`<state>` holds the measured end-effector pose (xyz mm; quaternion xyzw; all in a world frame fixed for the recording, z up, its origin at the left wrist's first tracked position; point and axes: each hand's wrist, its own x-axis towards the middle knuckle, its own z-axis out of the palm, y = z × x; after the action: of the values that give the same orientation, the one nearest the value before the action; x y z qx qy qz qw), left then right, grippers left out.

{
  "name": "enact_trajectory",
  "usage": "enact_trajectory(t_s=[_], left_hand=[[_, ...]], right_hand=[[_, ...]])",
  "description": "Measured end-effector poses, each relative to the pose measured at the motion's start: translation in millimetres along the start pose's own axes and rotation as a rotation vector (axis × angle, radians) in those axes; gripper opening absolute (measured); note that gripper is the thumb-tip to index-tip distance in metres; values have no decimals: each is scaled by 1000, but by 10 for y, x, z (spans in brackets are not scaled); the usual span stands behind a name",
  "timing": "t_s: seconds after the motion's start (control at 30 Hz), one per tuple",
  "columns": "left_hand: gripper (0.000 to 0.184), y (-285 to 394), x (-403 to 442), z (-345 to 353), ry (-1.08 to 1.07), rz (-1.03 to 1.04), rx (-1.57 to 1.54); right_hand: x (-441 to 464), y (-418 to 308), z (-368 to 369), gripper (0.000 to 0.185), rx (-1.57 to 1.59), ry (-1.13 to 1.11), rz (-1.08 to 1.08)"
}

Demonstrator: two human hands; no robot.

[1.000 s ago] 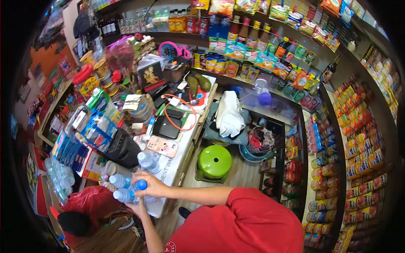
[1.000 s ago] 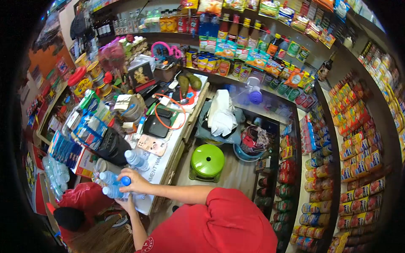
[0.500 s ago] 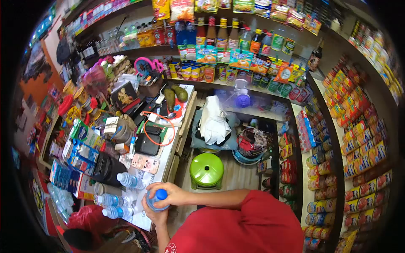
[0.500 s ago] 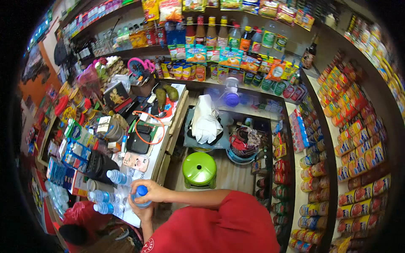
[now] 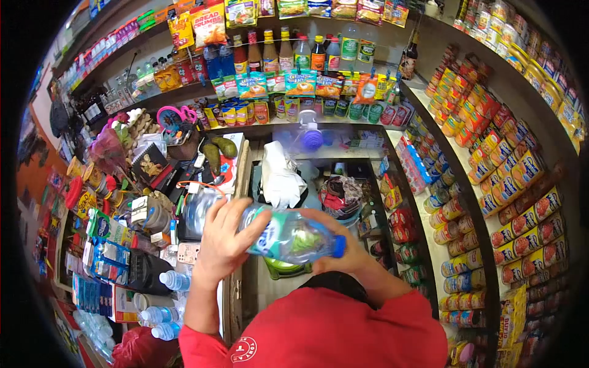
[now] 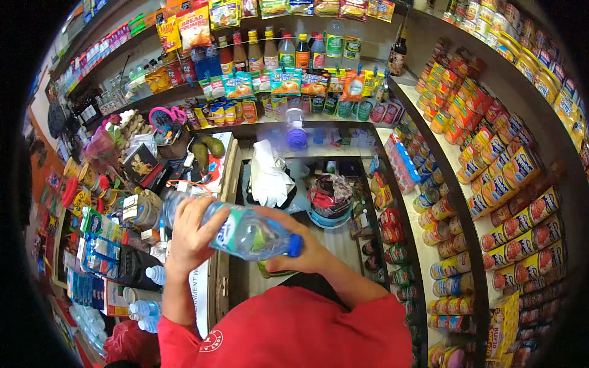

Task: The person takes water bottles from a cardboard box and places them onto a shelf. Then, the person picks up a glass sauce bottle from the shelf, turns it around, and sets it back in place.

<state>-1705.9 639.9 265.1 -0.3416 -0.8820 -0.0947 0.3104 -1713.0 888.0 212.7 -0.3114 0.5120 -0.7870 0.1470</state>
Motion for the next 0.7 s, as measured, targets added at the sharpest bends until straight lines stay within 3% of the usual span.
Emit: enact_trajectory(t_s=[0.1,0.17,0.3,0.57,0.7], left_hand=[[45,35,485,21,-22,163,44],[52,91,776,25,-59,227,83],[51,192,1289,191,-9,340,184],[44,184,2306,887,178,466,347],[44,170,2769,1193,200,428,346]], right_hand=[[-157,51,-219,101,17,120,-159],[-205,29,-339,104,83,206,-251],[-89,-88,-823,102,24,89,-484],[267,-585,-2047,96,-133,-48,-626],[504,-774,-2612,95,-246,-63,-699]])
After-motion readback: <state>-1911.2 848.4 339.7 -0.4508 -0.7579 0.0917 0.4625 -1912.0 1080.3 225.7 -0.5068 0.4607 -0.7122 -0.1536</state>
